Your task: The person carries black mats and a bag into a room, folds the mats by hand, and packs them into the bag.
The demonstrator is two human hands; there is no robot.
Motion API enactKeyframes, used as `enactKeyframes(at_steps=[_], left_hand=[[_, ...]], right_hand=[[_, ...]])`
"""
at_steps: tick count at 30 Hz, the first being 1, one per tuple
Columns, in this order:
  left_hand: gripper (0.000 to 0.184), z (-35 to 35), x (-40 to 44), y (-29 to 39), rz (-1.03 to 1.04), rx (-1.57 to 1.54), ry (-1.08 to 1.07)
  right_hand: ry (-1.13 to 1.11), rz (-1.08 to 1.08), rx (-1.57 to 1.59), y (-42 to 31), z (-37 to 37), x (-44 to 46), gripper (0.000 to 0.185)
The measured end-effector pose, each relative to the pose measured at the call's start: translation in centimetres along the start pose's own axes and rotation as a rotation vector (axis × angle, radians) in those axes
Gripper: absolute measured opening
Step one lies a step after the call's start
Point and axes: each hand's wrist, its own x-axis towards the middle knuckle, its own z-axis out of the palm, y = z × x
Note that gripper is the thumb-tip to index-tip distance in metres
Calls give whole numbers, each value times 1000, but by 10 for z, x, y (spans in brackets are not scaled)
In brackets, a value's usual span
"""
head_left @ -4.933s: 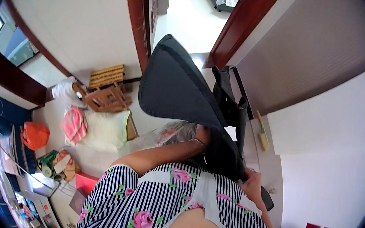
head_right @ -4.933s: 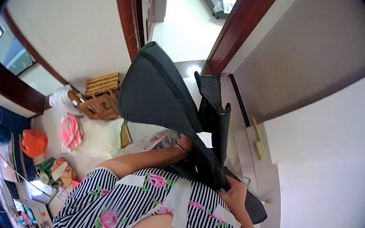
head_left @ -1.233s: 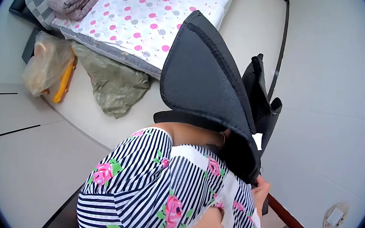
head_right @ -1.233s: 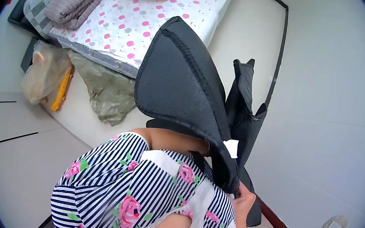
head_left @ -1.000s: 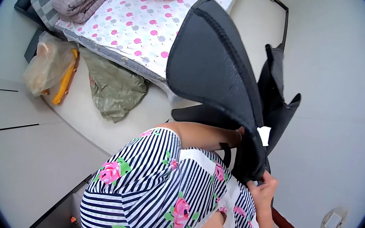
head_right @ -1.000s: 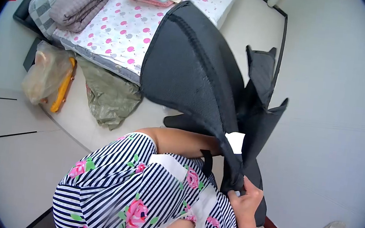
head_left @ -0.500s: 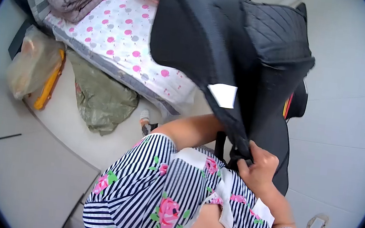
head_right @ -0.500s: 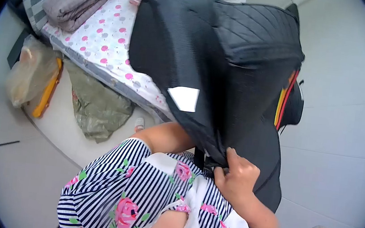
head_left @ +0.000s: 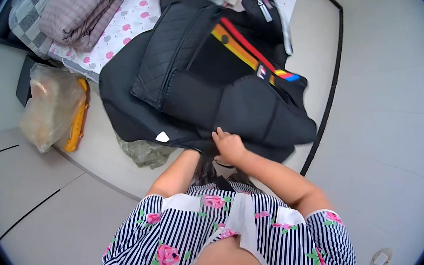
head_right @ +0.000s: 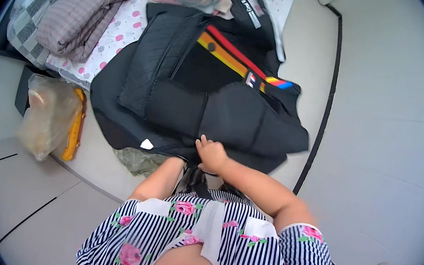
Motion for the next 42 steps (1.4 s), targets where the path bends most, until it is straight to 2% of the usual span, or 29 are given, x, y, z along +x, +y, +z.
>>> enactKeyframes(at_steps=[2,4,7,8,11,14,17,20,21,22,24,27,28,29,30,31,32,33,34,36,38,39,42], left_hand=[[67,4,-9,3,51,-39,80],[67,-7,-16,19,115,-51,168],[62,-54,-7,39,280,1,441],[61,-94,12,35,326,12,565],[60,-191,26,48,365,-29,1047],[66,-126,15,42,464,37,894],[71,-136,26,43,643,391,1021],[84,-62,30,47,780,1748,1424],[93,-42,31,58,834,1777,1199],[95,-23,25,51,838,1904,1154],[96,-18,34,87,697,1941,959],[89,3,30,117,488,2200,1066],[71,-23,24,137,612,1872,813],[51,-12,20,135,500,1629,696],[40,-18,6,141,464,1597,656],[34,7,-8,131,372,1647,709],[32,-45,-26,150,503,1882,578],[27,-31,-39,148,674,2166,255],[21,-41,-50,145,734,2314,396],[13,-56,-64,131,662,2100,691],[11,-53,-65,122,639,1843,744],[10,-51,-64,117,622,1714,761],[7,-21,-83,113,627,1882,617]], right_hand=[[6,116,306,65,1,-10,94],[31,178,351,101,30,-22,98],[35,331,395,137,67,-37,100],[51,357,407,174,109,-32,100],[76,614,447,195,136,-36,102],[126,689,465,222,140,-25,107],[201,639,481,265,162,-3,111],[315,732,357,285,152,20,114],[298,806,393,290,148,28,116],[293,814,355,296,139,5,115],[64,801,492,307,127,9,98],[43,773,706,315,134,4,68],[172,671,672,311,140,-5,59],[297,568,639,309,153,-18,49],[421,466,598,301,157,-36,40],[284,447,675,291,149,-53,32],[149,425,756,280,142,-70,25],[213,355,791,269,160,-87,23],[276,281,828,258,177,-101,23],[261,252,766,232,182,-114,28],[345,230,778,222,189,-114,28],[342,276,878,221,195,-116,26],[69,248,916,236,183,-136,24]])
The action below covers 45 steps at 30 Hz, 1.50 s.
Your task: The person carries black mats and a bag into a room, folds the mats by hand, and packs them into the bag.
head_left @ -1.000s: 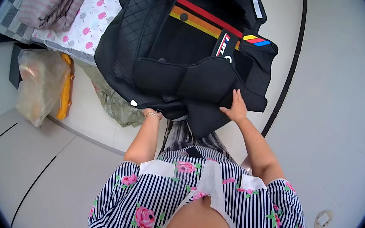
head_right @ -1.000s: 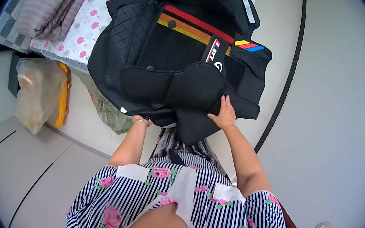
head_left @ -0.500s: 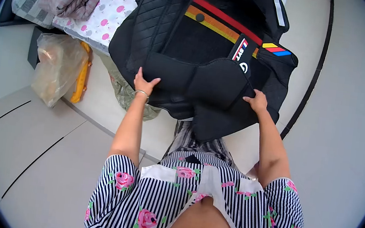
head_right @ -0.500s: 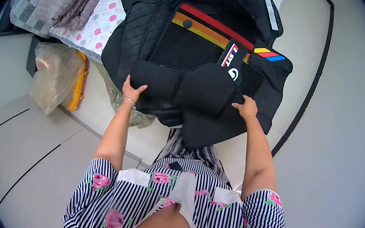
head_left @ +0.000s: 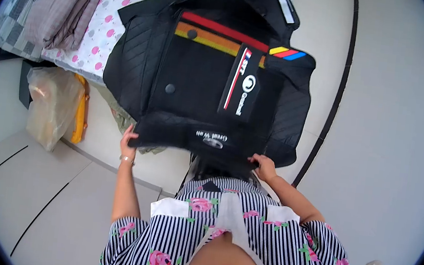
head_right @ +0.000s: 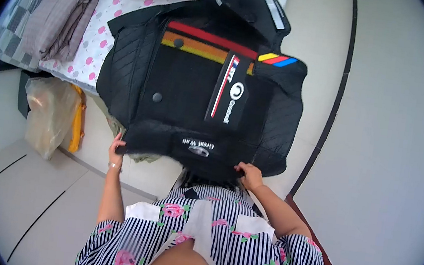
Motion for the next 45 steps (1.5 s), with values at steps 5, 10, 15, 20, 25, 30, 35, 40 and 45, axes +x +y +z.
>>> enactKeyframes(at_steps=[5,10,15,20,25,30,35,40,45], left_hand=[[13,-68,-60,-3,-151,30,-120],[19,-55,-65,58,-349,-147,-116],[20,-37,-45,76,-397,-278,-127],[14,-43,-59,88,-459,-232,-160],[22,-48,-77,106,-348,-234,-234],[26,-53,-97,102,-354,-222,-252],[24,-48,-101,98,-383,-305,-197],[15,-51,-102,115,-417,-106,-163],[17,-26,-54,145,-203,97,-64]], right_hand=[[-359,15,103,-47,-70,-16,21],[-359,-5,-41,-36,-91,21,23],[-88,-79,305,-49,-141,146,43],[615,-169,-89,-116,-165,303,99],[177,-45,15,-156,-144,351,69],[256,-634,-441,-130,-64,270,36],[253,-543,-643,-93,-43,246,36],[123,-384,-556,-89,-35,250,71],[147,-297,-326,-92,-29,260,64]])
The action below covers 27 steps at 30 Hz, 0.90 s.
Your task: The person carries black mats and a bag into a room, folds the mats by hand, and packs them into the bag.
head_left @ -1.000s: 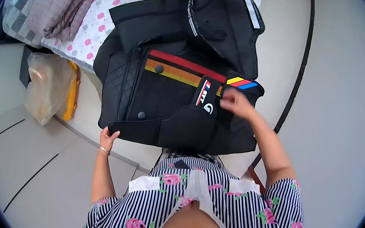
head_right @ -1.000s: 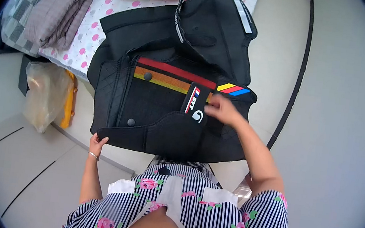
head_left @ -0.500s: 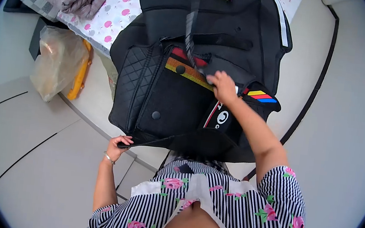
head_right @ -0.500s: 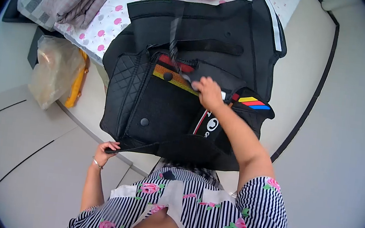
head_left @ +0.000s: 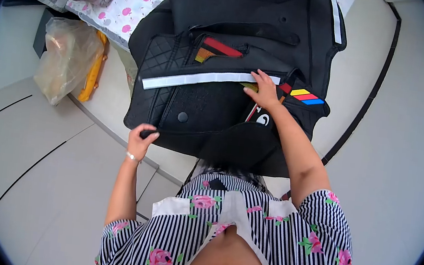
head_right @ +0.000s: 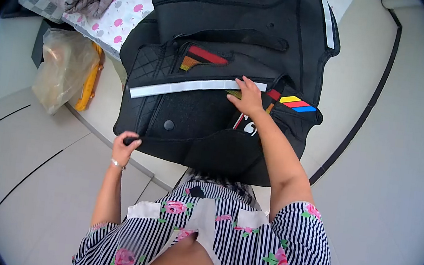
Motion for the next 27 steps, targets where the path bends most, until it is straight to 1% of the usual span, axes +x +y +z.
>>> enactKeyframes(at_steps=[3,4,5,7,8,9,10,11,12,13,15,17,19,21,24,27], left_hand=[[21,21,43,11,58,-28,32],[22,25,57,6,49,22,30],[23,31,70,-4,39,71,28],[25,44,92,-27,-77,139,92],[32,51,100,-44,-174,305,101],[35,55,104,-60,-248,402,93],[37,56,107,-75,-323,499,85],[40,56,110,-86,-398,599,74],[45,55,114,-91,-497,582,-3],[45,57,119,-88,-347,612,78],[45,66,133,-72,-43,660,227],[44,75,179,-44,373,545,257],[40,86,230,12,589,543,403],[36,93,282,40,507,588,428],[41,92,325,64,-65,709,33],[44,73,353,67,-156,564,-541]], right_hand=[[-82,275,630,0,-26,-10,57],[45,238,524,-15,-46,-22,50],[155,211,393,-30,-61,-39,47],[185,11,255,-60,-76,-71,47],[107,-70,172,-66,-65,-86,50],[31,-151,89,-72,-49,-99,54],[-90,-171,72,-73,-31,-109,58],[-252,-175,-9,-72,-12,-118,65],[-383,-166,-116,-68,12,-126,69],[-514,-154,-219,-64,31,-130,73],[-550,-88,-241,-61,44,-126,75],[-558,-32,-231,-59,49,-125,76],[-537,11,-195,-61,51,-127,75],[-536,8,-162,-60,49,-128,74],[-524,-5,-132,-57,49,-129,72],[-521,-6,-123,-57,49,-131,70]])
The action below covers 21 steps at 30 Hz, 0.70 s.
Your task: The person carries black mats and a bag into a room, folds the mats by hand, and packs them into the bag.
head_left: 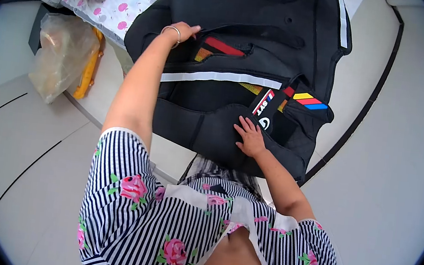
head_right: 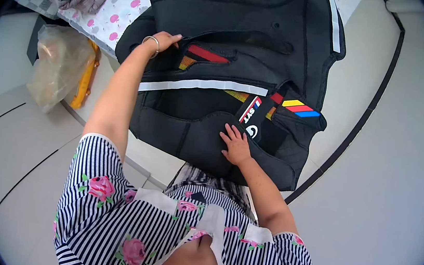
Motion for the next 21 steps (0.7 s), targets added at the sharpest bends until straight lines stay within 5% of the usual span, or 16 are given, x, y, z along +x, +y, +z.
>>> enactKeyframes(at_steps=[8,11,12,14,17,21], left_hand=[[26,-5,-53,23,439,-683,-313],[23,20,-59,40,579,-624,-166],[28,42,-74,57,687,-732,151],[43,64,-101,72,912,76,695],[50,116,-90,48,999,475,693],[49,138,-88,19,866,521,529]], right_hand=[[25,9,73,4,4,4,69],[29,-5,104,11,7,9,67],[41,-2,116,11,5,8,66],[66,3,141,11,2,9,64],[292,-37,571,37,19,24,59],[492,371,1449,69,-10,45,49]])
